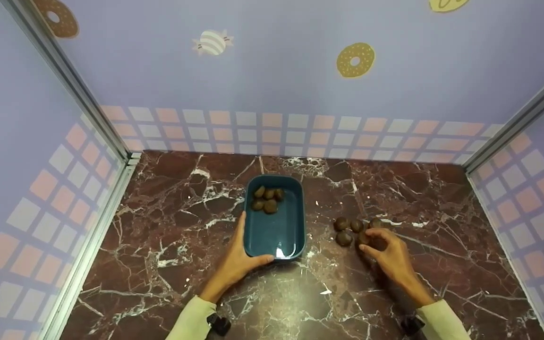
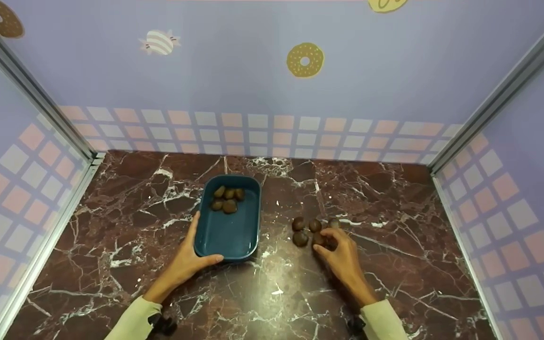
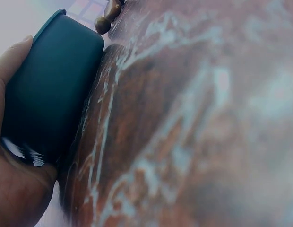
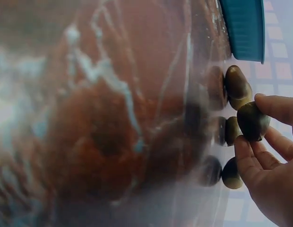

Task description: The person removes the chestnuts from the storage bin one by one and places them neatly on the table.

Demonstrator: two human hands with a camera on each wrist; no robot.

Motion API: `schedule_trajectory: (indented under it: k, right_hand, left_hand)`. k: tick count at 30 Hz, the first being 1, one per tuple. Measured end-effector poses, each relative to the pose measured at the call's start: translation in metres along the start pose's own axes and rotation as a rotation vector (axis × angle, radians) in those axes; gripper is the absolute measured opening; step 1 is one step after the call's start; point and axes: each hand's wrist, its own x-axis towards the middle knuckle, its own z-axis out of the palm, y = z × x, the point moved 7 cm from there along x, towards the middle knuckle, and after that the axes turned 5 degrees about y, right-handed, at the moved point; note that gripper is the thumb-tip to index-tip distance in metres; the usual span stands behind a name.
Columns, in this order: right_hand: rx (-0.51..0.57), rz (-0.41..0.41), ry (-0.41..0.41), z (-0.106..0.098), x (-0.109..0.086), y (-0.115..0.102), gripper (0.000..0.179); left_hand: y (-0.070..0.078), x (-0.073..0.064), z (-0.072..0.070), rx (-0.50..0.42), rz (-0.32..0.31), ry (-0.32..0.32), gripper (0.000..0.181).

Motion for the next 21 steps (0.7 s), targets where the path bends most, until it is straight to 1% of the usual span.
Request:
schedule_trajectory:
  k: [4, 7, 14, 21]
  right_hand:
    - [-0.025, 0.015, -0.02, 0.0048, -0.0017, 0.0031, 0.038]
    - [-0.013, 0.022, -0.032, 0.0073, -0.0022, 0.004, 0.038]
    - [0.037, 0.011, -0.036, 0.0098, -0.0016, 0.0039, 0.038]
    - [0.011, 0.013, -0.026, 0.0098, -0.0002, 0.0074, 0.038]
  left_hand:
    - [0.0001, 0.0001, -0.001, 0.009, 0.005, 0.001, 0.143]
    - [0.0004, 0.0005, -0.0012, 0.025, 0.011, 0.002, 0.144]
    - [0.001, -0.0007, 0.0008, -0.028, -0.012, -0.016, 0.142]
    - [-0.0001, -0.0008, -0.0004, 0.007, -0.01, -0.002, 0.141]
